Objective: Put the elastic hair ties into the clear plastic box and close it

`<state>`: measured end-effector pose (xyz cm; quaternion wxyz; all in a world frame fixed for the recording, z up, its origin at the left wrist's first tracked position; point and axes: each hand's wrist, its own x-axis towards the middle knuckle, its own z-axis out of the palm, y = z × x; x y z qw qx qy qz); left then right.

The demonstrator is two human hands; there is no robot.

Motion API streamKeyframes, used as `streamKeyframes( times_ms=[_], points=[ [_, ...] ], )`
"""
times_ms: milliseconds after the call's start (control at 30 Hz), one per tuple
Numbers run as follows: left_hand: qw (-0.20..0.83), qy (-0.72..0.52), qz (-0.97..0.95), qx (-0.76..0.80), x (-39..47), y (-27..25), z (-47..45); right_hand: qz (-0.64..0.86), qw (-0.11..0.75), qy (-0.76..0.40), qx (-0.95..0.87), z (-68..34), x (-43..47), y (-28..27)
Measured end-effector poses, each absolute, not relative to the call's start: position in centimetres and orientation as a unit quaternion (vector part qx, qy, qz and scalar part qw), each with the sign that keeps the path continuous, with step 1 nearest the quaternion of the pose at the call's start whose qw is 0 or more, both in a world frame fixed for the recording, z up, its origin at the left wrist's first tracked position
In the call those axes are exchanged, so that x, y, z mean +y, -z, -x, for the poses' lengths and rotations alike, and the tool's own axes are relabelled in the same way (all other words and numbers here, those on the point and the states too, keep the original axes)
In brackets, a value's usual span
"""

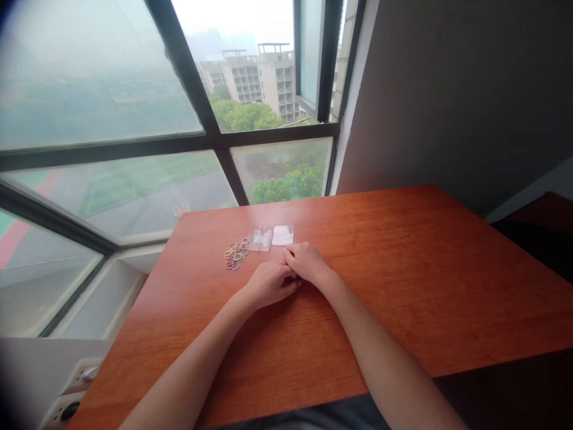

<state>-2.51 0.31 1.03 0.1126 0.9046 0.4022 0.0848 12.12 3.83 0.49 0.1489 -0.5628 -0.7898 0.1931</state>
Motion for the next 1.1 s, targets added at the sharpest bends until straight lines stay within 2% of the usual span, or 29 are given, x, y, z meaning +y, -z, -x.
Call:
streamKeyframes(
  times_ms=[800, 967, 1100],
  points=[
    [0.129, -0.077, -0.898, 0.414, 0.2, -1.2, 2.5, 0.558, 0.15, -0.191, -0.794, -12.1, 3.7, -0.7],
    [0.136, -0.073, -0.896, 0.418, 0.2, -1.1, 2.4, 0.572, 0.113, -0.17, -0.795, -12.0, 3.6, -1.1],
    [0.134, -0.08, -0.898, 0.41, 0.3, -1.2, 2.6, 0.601, 0.071, -0.097, -0.79, -12.0, 3.3, -1.7]
  ],
)
